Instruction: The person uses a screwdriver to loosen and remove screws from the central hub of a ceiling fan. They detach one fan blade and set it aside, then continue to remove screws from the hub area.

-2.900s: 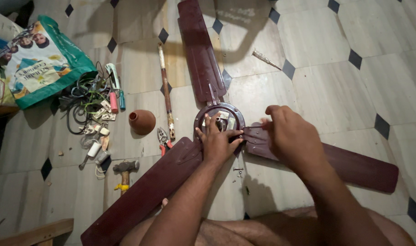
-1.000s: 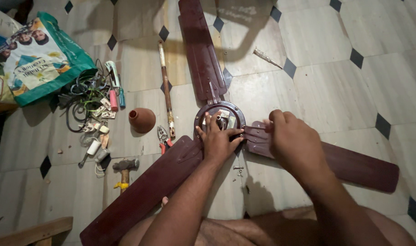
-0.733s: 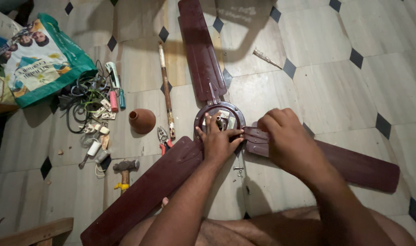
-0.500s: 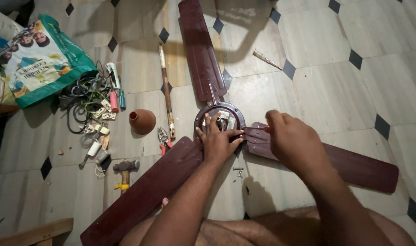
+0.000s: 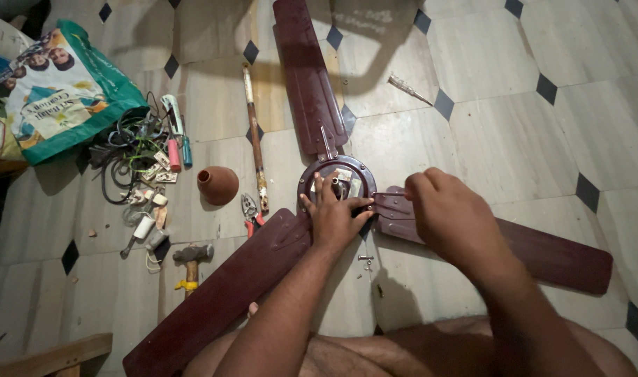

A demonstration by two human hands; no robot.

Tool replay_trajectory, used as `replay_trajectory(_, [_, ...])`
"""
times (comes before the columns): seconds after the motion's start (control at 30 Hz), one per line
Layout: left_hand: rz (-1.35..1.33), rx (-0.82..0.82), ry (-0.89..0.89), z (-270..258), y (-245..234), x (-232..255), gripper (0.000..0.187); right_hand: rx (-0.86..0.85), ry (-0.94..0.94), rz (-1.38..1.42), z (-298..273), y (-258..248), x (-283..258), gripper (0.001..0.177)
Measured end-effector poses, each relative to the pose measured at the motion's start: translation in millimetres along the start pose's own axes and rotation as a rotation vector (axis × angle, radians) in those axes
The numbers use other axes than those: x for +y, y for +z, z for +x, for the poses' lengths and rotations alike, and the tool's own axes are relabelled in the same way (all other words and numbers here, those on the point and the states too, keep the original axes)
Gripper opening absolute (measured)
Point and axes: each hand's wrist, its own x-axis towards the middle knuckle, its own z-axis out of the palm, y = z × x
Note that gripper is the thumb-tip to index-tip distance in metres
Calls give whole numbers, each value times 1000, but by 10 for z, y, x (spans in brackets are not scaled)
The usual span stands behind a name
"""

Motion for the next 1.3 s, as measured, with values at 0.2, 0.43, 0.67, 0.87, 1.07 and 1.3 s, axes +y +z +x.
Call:
replay_trajectory(0.2, [-10, -46, -27, -4, -37, 28, 28, -8, -8, 51, 5, 58, 57, 33])
replay_trajectory(0.43, [-18, -4, -17, -9, -9, -1, 31, 19, 46, 12, -29, -68, 94, 13])
replay_trajectory(0.67, [-76, 7, 35, -27, -67, -105, 40, 228, 232, 248, -225, -80, 254, 14])
replay_trajectory(0.87, [-108, 35, -51, -82, -239, -132, 43, 226, 484, 863, -296, 187, 617, 21])
replay_trajectory(1.07, [-248, 302, 0, -214, -420, -164, 45, 96, 670, 1323, -413, 276, 807, 25])
replay_trajectory(1.3, [-254, 297, 162, -472, -825, -109, 39, -50, 568, 1434, -726, 495, 741, 32])
